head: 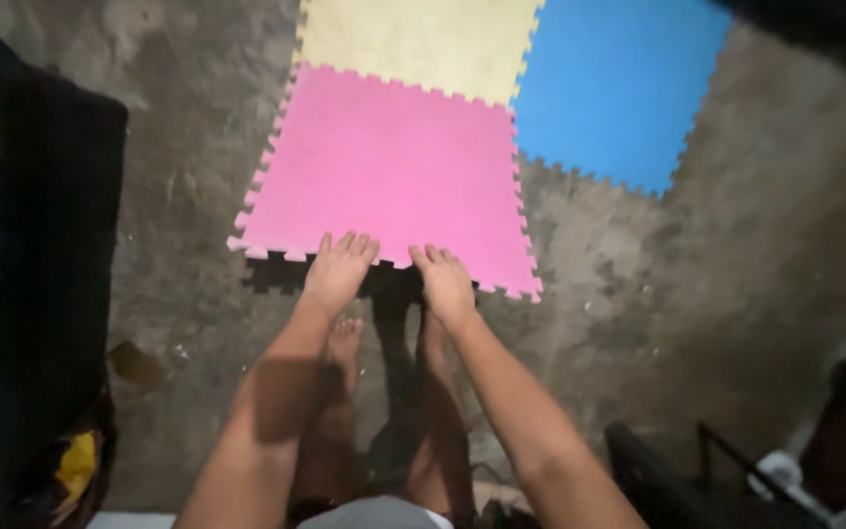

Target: Laying down and interlocking colorful foam puzzle mats on the floor.

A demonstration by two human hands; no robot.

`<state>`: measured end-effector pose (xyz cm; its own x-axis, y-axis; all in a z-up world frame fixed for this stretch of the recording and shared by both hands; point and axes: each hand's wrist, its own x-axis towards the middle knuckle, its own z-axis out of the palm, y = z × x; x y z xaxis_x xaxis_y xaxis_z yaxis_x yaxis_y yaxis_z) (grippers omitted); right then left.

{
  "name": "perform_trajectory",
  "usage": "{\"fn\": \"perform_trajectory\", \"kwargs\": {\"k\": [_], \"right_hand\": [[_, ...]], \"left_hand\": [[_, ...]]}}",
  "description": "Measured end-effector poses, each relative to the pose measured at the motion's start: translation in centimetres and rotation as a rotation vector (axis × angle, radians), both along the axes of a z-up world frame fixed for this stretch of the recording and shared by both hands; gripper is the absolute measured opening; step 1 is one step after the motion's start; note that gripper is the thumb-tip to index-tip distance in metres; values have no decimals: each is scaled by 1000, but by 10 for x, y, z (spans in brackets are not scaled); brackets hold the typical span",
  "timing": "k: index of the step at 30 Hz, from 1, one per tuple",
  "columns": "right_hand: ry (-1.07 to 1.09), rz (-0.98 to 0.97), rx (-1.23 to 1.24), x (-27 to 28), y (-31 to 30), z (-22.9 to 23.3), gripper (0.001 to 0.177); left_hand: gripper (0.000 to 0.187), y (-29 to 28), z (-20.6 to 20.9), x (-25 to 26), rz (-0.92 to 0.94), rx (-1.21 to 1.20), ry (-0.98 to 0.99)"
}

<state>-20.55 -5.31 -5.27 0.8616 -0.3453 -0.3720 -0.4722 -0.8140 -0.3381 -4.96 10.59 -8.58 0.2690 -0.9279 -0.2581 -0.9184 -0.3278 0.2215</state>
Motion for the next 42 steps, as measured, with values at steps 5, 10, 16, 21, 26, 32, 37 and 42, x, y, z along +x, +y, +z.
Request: {"fn": "perform_trajectory", "kwargs": {"k": [5, 10, 16, 21, 26, 32, 37, 42], "right_hand": [[27, -57, 52, -29, 53, -38, 60], [90, -50, 105, -51, 91, -70, 61], [172, -16, 145, -62, 105, -94, 69], [201, -37, 198, -76, 114, -112, 63], [225, -47, 240, -78, 120, -115, 61], [181, -6, 215, -78, 122, -141, 60], [179, 62, 161, -73, 117, -147, 59], [181, 64, 158, -65, 113, -163, 59]], "left_hand": [[48, 48, -21, -17, -32, 110, 70], [67, 73, -20, -24, -63, 246, 169], [58, 103, -82, -48, -26, 209, 180], [71, 101, -67, -58, -18, 287, 216], [66, 117, -99, -71, 23, 230, 186], [66, 132, -128, -81, 57, 246, 127], [73, 111, -92, -73, 95, 231, 193], [69, 115, -123, -75, 119, 271, 170]]}}
